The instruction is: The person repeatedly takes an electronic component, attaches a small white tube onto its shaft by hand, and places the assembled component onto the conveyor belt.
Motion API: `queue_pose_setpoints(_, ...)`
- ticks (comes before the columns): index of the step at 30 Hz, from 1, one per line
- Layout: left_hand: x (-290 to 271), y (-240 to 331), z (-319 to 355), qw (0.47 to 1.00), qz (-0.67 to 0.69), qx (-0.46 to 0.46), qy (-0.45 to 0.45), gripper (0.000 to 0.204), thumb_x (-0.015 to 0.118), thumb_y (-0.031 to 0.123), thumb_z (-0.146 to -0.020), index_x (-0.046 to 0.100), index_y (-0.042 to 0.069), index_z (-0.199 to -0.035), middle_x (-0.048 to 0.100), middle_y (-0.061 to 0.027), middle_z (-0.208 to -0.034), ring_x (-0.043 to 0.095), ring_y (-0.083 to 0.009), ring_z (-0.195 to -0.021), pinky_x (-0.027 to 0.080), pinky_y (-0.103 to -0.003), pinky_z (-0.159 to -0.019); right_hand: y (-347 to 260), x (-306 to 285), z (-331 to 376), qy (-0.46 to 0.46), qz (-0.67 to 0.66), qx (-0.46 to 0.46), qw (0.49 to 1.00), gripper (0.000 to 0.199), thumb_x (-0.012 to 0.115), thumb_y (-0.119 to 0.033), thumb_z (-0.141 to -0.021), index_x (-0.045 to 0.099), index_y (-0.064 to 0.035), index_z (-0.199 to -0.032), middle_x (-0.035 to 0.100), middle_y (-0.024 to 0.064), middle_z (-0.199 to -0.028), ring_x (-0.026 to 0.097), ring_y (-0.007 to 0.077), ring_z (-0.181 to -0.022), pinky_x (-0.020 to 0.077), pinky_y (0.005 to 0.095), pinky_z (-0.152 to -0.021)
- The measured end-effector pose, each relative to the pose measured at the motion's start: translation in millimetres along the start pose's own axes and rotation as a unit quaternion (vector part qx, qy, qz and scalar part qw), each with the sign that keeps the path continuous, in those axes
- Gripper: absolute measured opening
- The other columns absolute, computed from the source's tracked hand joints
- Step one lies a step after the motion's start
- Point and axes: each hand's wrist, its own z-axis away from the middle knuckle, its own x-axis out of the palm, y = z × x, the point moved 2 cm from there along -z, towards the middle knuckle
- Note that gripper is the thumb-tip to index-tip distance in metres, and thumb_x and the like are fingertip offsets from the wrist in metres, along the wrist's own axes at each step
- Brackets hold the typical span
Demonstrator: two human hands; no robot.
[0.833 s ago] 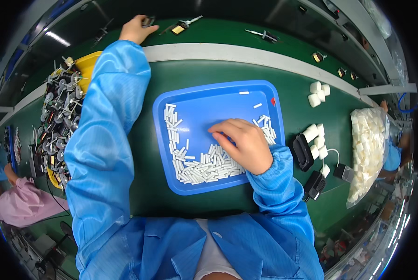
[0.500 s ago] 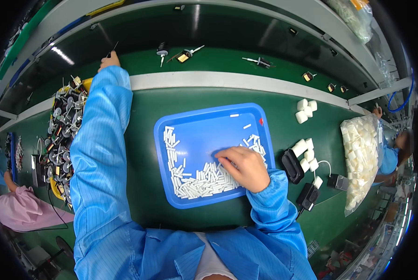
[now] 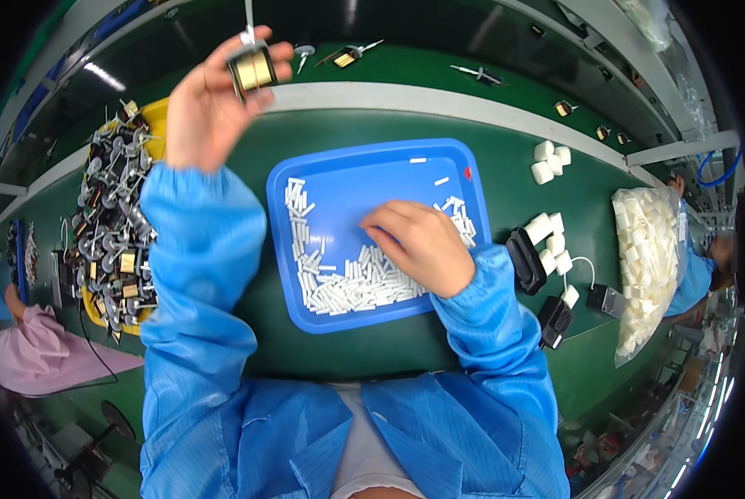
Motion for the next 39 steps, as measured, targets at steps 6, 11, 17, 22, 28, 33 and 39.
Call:
queue_pose_setpoints(6,55,-41,116,0.966,0.200,-0.161,-0.025,0.061,0.040,0.022,-0.076,0.035,-0.005,-0.130,0.053,-0.0269,-0.102,0.058,-0.0342,-0.090,0.055,-0.048,-0.074,-11,48,-52,-0.043,0.062,-0.138,0.988,0.019,0.057,-0.003,-0.069,0.060,-0.0059,-0.087,0.059,0.0101,-0.090,0.060,0.0281,-0.079,0.0518,0.0369,-0.065)
queue_pose_setpoints(11,61,-55,156,0.992,-0.019,-0.119,0.021,0.042,0.045,0.032,-0.092,0.044,0.001,-0.120,0.056,-0.0201,-0.101,0.058,-0.0233,-0.086,0.055,-0.030,-0.057,-5,68,-49,-0.060,0.047,-0.143,0.987,0.028,0.060,-0.006,-0.069,0.061,-0.0068,-0.097,0.058,0.0123,-0.083,0.060,0.0319,-0.079,0.0514,0.0398,-0.063)
queue_pose_setpoints(17,77,-54,162,0.969,-0.223,-0.057,0.091,0.022,0.059,0.006,-0.085,0.053,0.002,-0.106,0.062,-0.0084,-0.096,0.060,-0.0144,-0.083,0.048,-0.024,-0.070,-22,-12,-19,0.047,-0.356,0.083,0.929,0.025,0.062,0.002,-0.077,0.062,-0.0018,-0.101,0.062,0.0085,-0.084,0.063,0.0166,-0.074,0.0515,0.0242,-0.059)
queue_pose_setpoints(22,77,-55,157,0.935,-0.349,0.008,0.067,0.020,0.062,0.002,-0.079,0.058,0.000,-0.098,0.063,-0.0107,-0.093,0.061,-0.0187,-0.084,0.047,-0.028,-0.075,-43,-39,-5,0.088,-0.511,0.118,0.847,0.018,0.061,0.003,-0.081,0.062,0.0014,-0.098,0.062,0.0093,-0.096,0.063,0.0145,-0.082,0.0530,0.0225,-0.062)
queue_pose_setpoints(28,80,-56,155,0.922,-0.378,0.014,0.082,0.020,0.063,0.002,-0.079,0.058,0.001,-0.098,0.063,-0.0107,-0.092,0.061,-0.0189,-0.081,0.047,-0.027,-0.071,-41,-38,-1,0.100,-0.486,0.119,0.860,0.016,0.061,0.004,-0.080,0.062,0.0038,-0.096,0.061,0.0111,-0.097,0.063,0.0158,-0.081,0.0546,0.0224,-0.062)
queue_pose_setpoints(33,78,-56,152,0.913,-0.400,0.003,0.073,0.020,0.063,0.002,-0.079,0.058,0.002,-0.099,0.062,-0.0103,-0.091,0.060,-0.0187,-0.078,0.046,-0.027,-0.066,-41,-40,-3,0.081,-0.457,0.115,0.878,0.017,0.062,0.003,-0.079,0.063,0.0043,-0.096,0.061,0.0121,-0.094,0.063,0.0160,-0.080,0.0553,0.0224,-0.062)
queue_pose_setpoints(39,77,-55,148,0.893,-0.443,0.027,0.078,0.020,0.063,0.002,-0.078,0.058,0.001,-0.098,0.062,-0.0112,-0.090,0.060,-0.0207,-0.075,0.046,-0.027,-0.062,-39,-41,-3,0.087,-0.387,0.109,0.911,0.016,0.061,0.006,-0.079,0.061,0.0049,-0.094,0.059,0.0139,-0.093,0.063,0.0185,-0.075,0.0540,0.0237,-0.060)
